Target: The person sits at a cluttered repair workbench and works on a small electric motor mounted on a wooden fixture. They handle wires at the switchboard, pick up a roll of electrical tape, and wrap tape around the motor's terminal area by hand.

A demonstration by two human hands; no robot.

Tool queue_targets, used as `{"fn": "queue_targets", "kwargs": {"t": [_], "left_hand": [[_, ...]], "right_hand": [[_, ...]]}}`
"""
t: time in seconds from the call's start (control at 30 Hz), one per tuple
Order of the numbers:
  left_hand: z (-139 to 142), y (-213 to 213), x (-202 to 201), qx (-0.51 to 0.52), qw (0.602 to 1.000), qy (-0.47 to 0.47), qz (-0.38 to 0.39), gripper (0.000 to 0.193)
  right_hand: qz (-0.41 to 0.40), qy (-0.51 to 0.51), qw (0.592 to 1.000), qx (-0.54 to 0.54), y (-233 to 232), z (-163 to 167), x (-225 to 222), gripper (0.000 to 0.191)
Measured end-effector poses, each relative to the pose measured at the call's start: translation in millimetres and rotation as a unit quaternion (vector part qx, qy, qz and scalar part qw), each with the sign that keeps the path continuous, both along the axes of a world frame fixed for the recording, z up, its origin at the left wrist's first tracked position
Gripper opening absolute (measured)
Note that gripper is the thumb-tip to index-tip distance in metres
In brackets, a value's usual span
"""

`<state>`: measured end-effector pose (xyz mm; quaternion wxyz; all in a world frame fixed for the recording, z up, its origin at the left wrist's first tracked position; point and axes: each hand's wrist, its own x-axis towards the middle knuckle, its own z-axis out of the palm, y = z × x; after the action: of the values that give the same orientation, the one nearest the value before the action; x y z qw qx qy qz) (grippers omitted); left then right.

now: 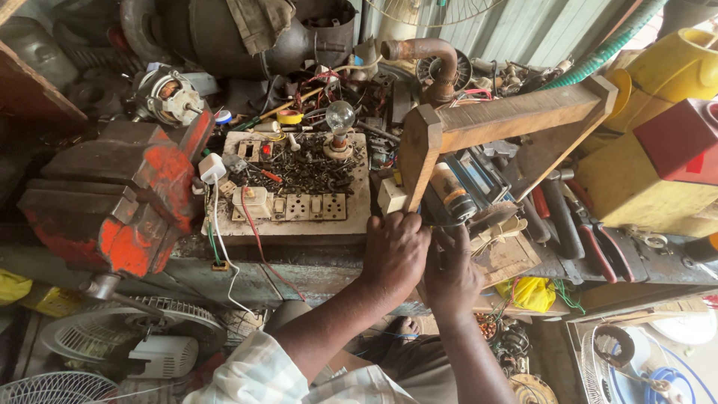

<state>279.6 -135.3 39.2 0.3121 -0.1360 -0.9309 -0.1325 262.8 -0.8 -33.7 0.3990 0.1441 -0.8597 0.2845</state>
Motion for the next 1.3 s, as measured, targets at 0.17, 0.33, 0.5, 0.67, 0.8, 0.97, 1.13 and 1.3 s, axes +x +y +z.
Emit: {"fn": "queue_targets", "kwargs": {"t": [0.17,0.33,0.5,0.67,0.8,0.97,1.13,1.3], "left_hand": [[-4,1,-2,0.025,0.999,0.017,-0.011,0.009],[-7,-2,-1,0.052,0.997,0.048,-0.038,0.006],[-9,-3,2,0.075,0.994,0.061,-0.057,0.029],[-14,-3,3,0.06,0.995,0.061,-0.06,0.033],[-22,-8,0,0.018,0.995,0.074,-0.06,0.03],[-32,-9,-5,0.02,0.994,0.081,-0.064,0.024],[-35,-6,-7,0.047,0.991,0.109,-0.064,0.037],[-35,-9,-9,0.026,0.991,0.107,-0.079,0.028]], "right_hand": [[0.0,-0.001,1.0,-0.013,1,-1,-3,0.061],[0.02,-0.02,0.999,-0.026,3,-1,-3,0.057],[0.015,-0.018,1.0,-0.019,5,-4,-4,0.056],[0.016,-0.019,0.999,-0.037,6,-6,-3,0.055],[0.024,0.002,0.999,-0.048,7,-5,-1,0.05],[0.031,0.002,0.998,-0.051,7,-4,0,0.051],[0.017,-0.014,0.998,-0.063,8,-6,-1,0.046],[0.019,0.004,0.999,-0.045,8,-7,-1,0.038]]}}
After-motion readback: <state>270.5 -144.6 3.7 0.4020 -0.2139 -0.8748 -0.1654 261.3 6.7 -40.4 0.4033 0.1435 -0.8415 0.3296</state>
